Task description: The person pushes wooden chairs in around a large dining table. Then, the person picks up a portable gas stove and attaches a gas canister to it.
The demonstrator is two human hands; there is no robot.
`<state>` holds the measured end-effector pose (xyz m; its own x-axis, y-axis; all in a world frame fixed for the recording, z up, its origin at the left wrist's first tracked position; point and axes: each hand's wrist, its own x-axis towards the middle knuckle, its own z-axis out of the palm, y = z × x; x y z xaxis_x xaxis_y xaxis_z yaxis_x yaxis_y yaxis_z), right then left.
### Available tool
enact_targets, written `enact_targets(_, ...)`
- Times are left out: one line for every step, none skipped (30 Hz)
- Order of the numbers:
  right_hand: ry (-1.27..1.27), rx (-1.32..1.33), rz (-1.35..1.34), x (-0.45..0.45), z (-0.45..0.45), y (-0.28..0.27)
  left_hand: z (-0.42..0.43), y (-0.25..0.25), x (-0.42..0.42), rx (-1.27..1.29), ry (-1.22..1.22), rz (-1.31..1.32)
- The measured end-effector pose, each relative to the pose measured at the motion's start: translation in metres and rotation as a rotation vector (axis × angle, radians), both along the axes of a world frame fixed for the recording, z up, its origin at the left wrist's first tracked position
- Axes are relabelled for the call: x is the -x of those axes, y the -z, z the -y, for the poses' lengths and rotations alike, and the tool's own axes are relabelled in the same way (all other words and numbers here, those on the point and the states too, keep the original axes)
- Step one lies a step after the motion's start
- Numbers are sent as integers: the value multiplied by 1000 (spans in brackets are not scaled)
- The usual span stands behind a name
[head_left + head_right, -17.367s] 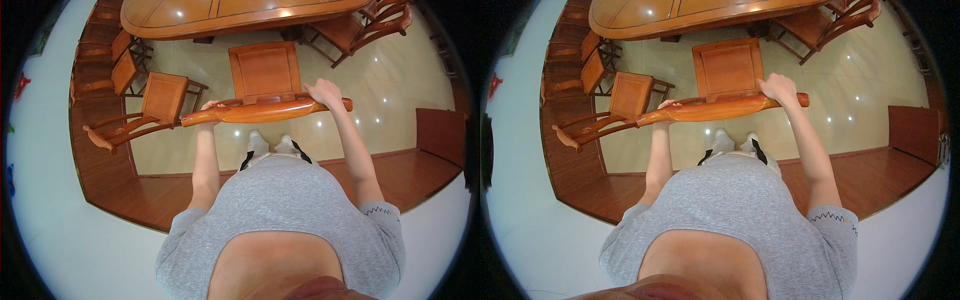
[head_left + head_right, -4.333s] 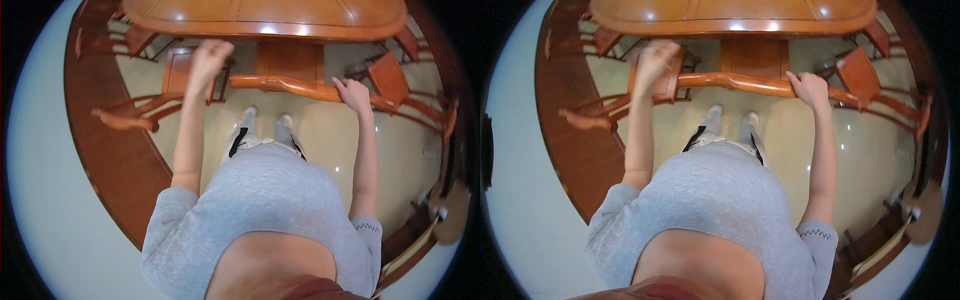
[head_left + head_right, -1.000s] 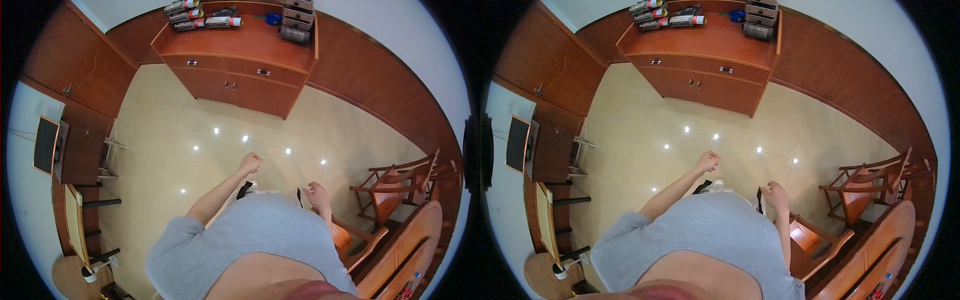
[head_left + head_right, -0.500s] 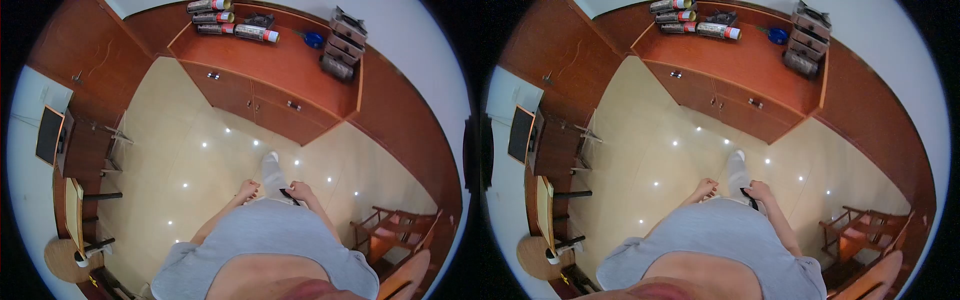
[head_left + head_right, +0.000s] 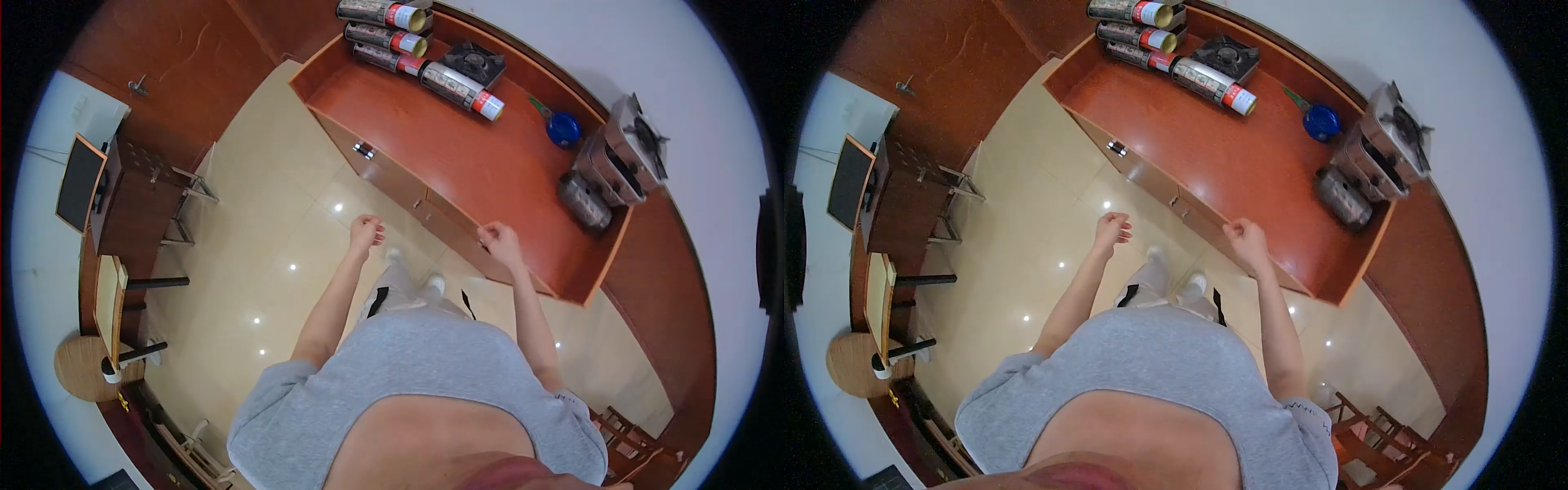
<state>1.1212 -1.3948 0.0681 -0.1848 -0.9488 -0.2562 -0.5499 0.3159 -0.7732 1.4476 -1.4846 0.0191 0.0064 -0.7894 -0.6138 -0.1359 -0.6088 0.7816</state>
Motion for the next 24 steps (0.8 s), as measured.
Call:
enact_targets(40, 41, -40, 6, 26, 0, 20, 3, -1, 19, -50, -1)
enact_targets(79, 83, -80, 11, 55, 0, 42, 7, -1, 10, -56, -1)
enact_targets(73, 74, -80, 15, 87, -5, 67, 11, -1, 31, -89, -33)
enact_targets(72, 129, -137, 19, 123, -11, 93, 15, -3, 52, -122, -65)
enact_targets(93, 182, -200, 23, 156, -17, 125, 13, 3, 44, -107, -69)
enact_targets(108, 173, -206, 26, 187, -19, 158, 10, 12, 68, -109, -101)
enact_targets(161, 200, -249, 28, 218, -21, 189, 6, 22, 92, -111, -134)
enact_targets(214, 226, -292, 29, 246, -22, 221, 7, 28, 84, -96, -138)
enact_targets(228, 217, -299, 26, 272, -23, 251, 9, 34, 112, -39, -187)
enact_targets(245, 211, -322, 21, 297, -21, 278, 10, 41, 139, 17, -237)
enact_targets(261, 207, -347, 19, 321, -21, 303, 7, 49, 132, 31, -245)
enact_targets(274, 200, -357, 18, 342, -19, 325, 2, 58, 146, 93, -196)
enact_targets(283, 246, -435, 17, 361, -17, 347, -4, 68, 161, 155, -147)
enact_targets(291, 292, -513, 19, 378, -13, 373, 3, 80, 156, 169, -156)
enact_targets(315, 318, -498, 24, 395, -7, 400, 13, 93, 355, 220, -18)
enact_targets(327, 310, -508, 30, 403, -2, 420, 23, 105, 555, 268, 118)
enact_targets(329, 318, -556, 30, 413, 2, 431, 20, 112, 554, 270, 118)
enact_targets(331, 325, -604, 31, 423, 4, 441, 18, 120, 585, 285, 141)
enact_targets(333, 323, -604, 33, 433, 7, 451, 15, 126, 616, 300, 165)
enact_targets(356, 280, -586, 36, 442, 8, 463, 13, 130, 615, 303, 164)
enact_targets(378, 237, -568, 41, 450, 10, 475, 12, 133, 554, 369, 148)
enact_targets(374, 239, -568, 46, 460, 11, 485, 10, 136, 493, 428, 134)
enact_targets(369, 188, -544, 53, 470, 11, 491, 14, 141, 478, 412, 145)
enact_targets(364, 137, -520, 58, 479, 11, 494, 19, 144, 478, 408, 146)
